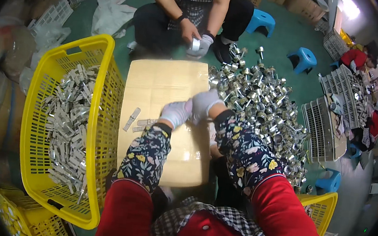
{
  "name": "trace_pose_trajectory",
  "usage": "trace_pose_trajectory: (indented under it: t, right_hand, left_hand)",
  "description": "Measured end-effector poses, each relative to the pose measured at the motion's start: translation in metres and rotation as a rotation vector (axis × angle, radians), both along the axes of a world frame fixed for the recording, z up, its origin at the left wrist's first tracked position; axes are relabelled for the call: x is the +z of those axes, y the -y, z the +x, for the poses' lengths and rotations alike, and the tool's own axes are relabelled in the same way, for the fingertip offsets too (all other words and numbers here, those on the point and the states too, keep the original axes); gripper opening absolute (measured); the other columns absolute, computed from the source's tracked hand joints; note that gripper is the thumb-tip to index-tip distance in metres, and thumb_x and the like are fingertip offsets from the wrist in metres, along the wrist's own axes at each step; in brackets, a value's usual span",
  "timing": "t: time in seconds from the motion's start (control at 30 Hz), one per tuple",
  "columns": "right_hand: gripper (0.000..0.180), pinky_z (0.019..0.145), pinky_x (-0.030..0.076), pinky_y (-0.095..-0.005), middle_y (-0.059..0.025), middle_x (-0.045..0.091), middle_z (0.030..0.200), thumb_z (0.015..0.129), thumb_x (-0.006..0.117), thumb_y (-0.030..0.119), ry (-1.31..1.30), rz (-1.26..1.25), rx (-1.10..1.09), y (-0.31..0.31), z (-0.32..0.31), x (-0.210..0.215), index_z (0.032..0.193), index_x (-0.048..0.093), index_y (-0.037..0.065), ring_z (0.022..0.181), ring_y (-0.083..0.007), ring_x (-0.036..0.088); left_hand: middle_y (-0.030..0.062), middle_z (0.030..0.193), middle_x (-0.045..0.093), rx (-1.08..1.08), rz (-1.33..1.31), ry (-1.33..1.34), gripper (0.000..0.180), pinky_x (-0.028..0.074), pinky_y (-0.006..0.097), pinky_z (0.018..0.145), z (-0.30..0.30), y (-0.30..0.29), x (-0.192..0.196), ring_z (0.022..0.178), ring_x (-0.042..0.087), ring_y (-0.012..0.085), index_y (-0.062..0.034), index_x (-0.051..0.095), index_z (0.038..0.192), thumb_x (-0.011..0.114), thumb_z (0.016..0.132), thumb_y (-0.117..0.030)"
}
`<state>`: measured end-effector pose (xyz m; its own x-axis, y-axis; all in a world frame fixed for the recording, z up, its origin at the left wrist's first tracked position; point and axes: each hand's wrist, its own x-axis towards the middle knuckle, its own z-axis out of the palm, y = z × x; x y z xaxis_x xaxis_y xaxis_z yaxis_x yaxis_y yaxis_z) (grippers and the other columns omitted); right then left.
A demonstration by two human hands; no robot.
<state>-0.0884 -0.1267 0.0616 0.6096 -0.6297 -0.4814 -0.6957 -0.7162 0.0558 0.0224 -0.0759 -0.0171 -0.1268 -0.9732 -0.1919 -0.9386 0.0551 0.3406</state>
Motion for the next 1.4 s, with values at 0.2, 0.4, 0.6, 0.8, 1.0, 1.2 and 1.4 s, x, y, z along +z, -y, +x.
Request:
trace_pose_trajectory:
  t: [0.2,0.4,0.6,0.8,1.0,1.2,1.4]
  right_hand:
    - [0.056,0.088,0.034,-0.0459,-0.0134,0.06,0.102,0.056,0.066,0.043,-0.112,0.199,0.0,-0.083,-0.028,-0.002,0.099,0.062,0.008,0.097,-0.0244,0.057]
    - [0.049,0.092,0.024,-0.0579,-0.012,0.05,0.099,0.071,0.056,0.026,0.215,-0.382,0.005,-0.128,-0.054,-0.031,0.112,0.043,0.002,0.102,-0.025,0.045]
    - [0.037,0.093,0.023,-0.0577,-0.0124,0.053,0.097,0.075,0.051,0.021,0.285,-0.454,-0.055,-0.104,-0.038,-0.051,0.107,0.048,0.003,0.098,-0.0259,0.05]
    - [0.054,0.092,0.029,-0.0518,-0.0129,0.057,0.101,0.057,0.07,0.032,-0.075,0.296,-0.133,-0.03,-0.023,-0.013,0.101,0.054,0.005,0.098,-0.028,0.054]
    - [0.044,0.092,0.026,-0.0539,-0.0093,0.055,0.098,0.065,0.063,0.025,0.243,-0.417,0.001,-0.043,-0.031,-0.049,0.102,0.049,0.005,0.098,-0.0245,0.051]
    - [0.044,0.082,0.037,-0.0492,-0.0124,0.062,0.095,0.057,0.064,0.036,-0.096,0.248,-0.03,0.01,-0.007,0.003,0.088,0.064,0.004,0.084,-0.0262,0.061]
    - [0.062,0.094,0.025,-0.0541,-0.0106,0.055,0.099,0.059,0.069,0.041,0.223,-0.451,0.007,-0.012,-0.006,-0.042,0.103,0.052,0.002,0.099,-0.0264,0.05]
  left_hand:
    - [0.0187,0.094,0.059,-0.057,0.029,0.003,0.034,0.044,0.042,0.077,-0.027,-0.092,-0.007,0.086,0.057,0.0341,-0.0043,0.048,0.103,0.027,0.088,-0.026]
    - [0.0253,0.094,0.057,0.042,0.241,-0.182,0.055,0.039,0.04,0.085,-0.021,-0.087,0.002,0.093,0.054,0.0365,0.0006,0.053,0.101,0.018,0.088,-0.04]
    - [0.0242,0.093,0.057,0.298,0.335,-0.325,0.051,0.037,0.042,0.087,-0.011,-0.051,0.009,0.093,0.054,0.0361,-0.0003,0.054,0.093,0.018,0.088,-0.036]
    - [0.0218,0.098,0.057,0.098,0.006,-0.088,0.051,0.037,0.04,0.088,-0.023,-0.044,-0.011,0.098,0.054,0.0323,-0.0026,0.056,0.097,0.021,0.088,-0.039]
    - [0.0242,0.103,0.054,0.211,0.42,-0.221,0.049,0.038,0.041,0.085,0.003,0.011,-0.008,0.097,0.05,0.0395,-0.0031,0.046,0.106,0.016,0.089,-0.037]
    - [0.0201,0.098,0.057,0.09,0.037,-0.184,0.045,0.041,0.041,0.083,-0.003,-0.015,-0.004,0.091,0.054,0.0354,-0.0051,0.049,0.105,0.023,0.088,-0.038]
    - [0.0231,0.097,0.056,0.057,0.197,-0.283,0.053,0.039,0.041,0.085,0.018,0.033,-0.002,0.093,0.053,0.0363,-0.0038,0.053,0.096,0.02,0.087,-0.045]
